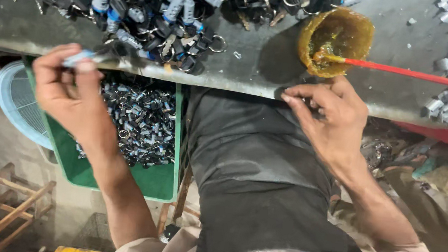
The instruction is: The person picks small metal lock cylinder parts one at a time from a pile on the workbench, dips a long-handled brush into a bowl of yellow lubricant, brushes the liquid onto the part, works the part with both hands, and drops it into a green bin below the bench.
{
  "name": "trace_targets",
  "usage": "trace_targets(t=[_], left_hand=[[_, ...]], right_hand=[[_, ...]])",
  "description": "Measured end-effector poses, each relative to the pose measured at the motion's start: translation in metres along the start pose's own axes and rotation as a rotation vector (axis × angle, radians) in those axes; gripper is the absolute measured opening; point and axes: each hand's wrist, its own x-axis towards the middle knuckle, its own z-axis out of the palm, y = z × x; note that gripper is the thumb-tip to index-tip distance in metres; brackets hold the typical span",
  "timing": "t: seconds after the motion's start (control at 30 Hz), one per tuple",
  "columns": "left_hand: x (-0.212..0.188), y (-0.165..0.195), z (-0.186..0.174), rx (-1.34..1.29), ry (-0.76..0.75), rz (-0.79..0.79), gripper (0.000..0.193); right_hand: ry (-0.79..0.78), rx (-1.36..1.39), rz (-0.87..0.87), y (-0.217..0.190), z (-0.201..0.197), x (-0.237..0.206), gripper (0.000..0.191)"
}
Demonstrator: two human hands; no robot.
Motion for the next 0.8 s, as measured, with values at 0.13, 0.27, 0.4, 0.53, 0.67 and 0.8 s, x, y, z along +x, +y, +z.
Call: trace_targets(t=[0.13,0.27,0.4,0.53,0.67,0.8], left_hand=[[-0.003,0.030,0.001,-0.578,-0.050,-0.099,0.020],[-0.020,0.081,0.029,-0.800,-0.207,-0.181,0.028],[-0.051,0.090,0.089,-0.808,-0.496,-0.600,0.022],[-0.058,0.083,0.119,-0.188,-0.621,-0.111,0.017],[-0.055,0.087,0.127,-0.045,-0.703,-0.218,0.017],[-0.052,0.084,0.132,-0.047,-0.782,-0.103,0.013]], right_hand=[[0.033,0.014,-0.007,-0.002,0.006,0.001,0.020],[0.016,0.127,0.063,-0.003,0.002,-0.003,0.018],[-0.023,0.328,0.113,-0.002,-0.003,-0.008,0.018],[-0.042,0.305,0.103,-0.001,-0.007,-0.010,0.018],[-0.084,0.370,0.121,-0.003,-0.010,-0.011,0.018],[-0.134,0.206,0.051,-0.007,-0.013,-0.011,0.020]])
